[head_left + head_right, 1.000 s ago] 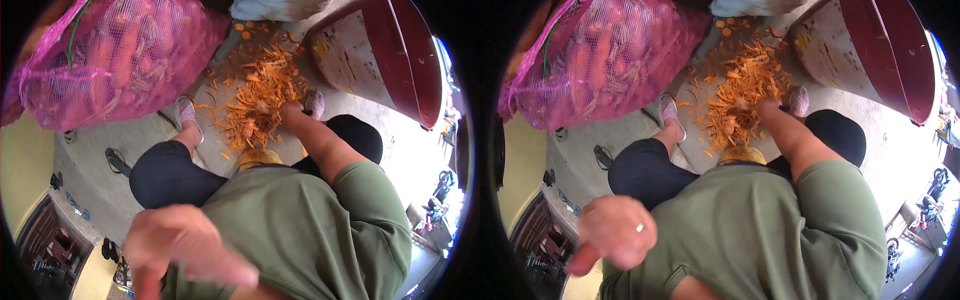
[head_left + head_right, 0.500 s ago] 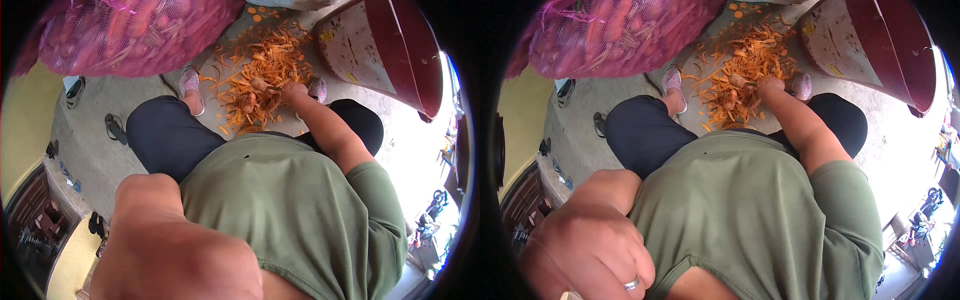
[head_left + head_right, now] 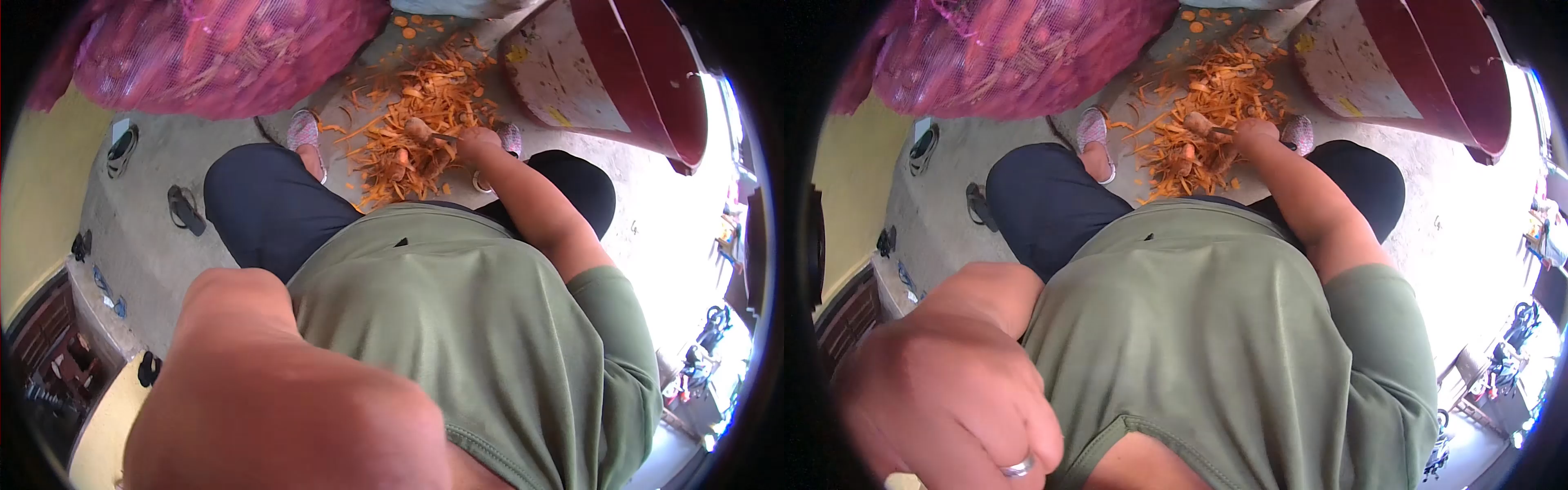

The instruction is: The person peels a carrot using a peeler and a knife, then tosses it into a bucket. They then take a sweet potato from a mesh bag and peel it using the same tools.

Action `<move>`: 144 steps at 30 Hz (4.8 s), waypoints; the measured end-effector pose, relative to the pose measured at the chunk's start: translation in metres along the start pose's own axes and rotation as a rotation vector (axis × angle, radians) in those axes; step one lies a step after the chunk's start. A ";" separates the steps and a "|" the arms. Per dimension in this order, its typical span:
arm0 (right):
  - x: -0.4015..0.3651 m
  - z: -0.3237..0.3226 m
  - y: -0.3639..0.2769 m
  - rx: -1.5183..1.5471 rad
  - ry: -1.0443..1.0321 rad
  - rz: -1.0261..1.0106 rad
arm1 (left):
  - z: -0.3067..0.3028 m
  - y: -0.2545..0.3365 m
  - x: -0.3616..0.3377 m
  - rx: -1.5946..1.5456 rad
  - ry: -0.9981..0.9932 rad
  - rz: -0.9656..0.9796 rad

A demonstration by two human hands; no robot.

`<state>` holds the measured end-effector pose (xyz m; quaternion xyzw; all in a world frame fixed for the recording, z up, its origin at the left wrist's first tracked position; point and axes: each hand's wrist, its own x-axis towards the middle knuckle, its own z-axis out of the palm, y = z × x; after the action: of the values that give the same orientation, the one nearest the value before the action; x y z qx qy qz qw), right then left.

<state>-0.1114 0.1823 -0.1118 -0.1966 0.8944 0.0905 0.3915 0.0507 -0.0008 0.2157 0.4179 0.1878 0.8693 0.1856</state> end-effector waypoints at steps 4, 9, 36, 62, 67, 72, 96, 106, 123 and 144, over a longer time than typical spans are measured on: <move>-0.020 -0.013 -0.001 -0.007 0.033 -0.001 | 0.007 -0.001 0.003 0.002 -0.035 -0.030; -0.045 -0.036 -0.005 0.045 0.035 0.036 | 0.010 0.002 0.004 0.011 -0.060 -0.081; -0.094 -0.116 0.031 0.520 0.828 -0.281 | -0.130 -0.054 -0.096 0.169 1.467 -0.474; -0.097 -0.117 -0.037 1.883 0.346 -0.500 | -0.150 -0.095 -0.087 -0.268 1.469 -0.451; -0.044 -0.119 0.001 1.908 0.841 -0.247 | -0.152 -0.096 -0.105 -0.357 1.355 -0.439; -0.086 -0.111 -0.028 2.030 0.277 -0.547 | -0.147 -0.095 -0.091 -0.300 1.447 -0.377; -0.097 -0.108 -0.020 1.872 0.297 -0.513 | -0.137 -0.104 -0.077 -0.167 1.470 -0.498; -0.087 -0.118 -0.004 2.025 0.375 -0.402 | -0.153 -0.108 -0.101 -0.324 1.282 -0.442; -0.106 -0.101 -0.027 1.788 0.218 -0.613 | -0.148 -0.118 -0.096 -0.344 1.392 -0.489; -0.092 -0.110 -0.014 2.023 0.281 -0.469 | -0.144 -0.113 -0.098 -0.319 1.335 -0.422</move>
<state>-0.1224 0.1606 0.0304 0.0455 0.5298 -0.8015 0.2736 0.0120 0.0248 0.0129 -0.2803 0.2087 0.9019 0.2540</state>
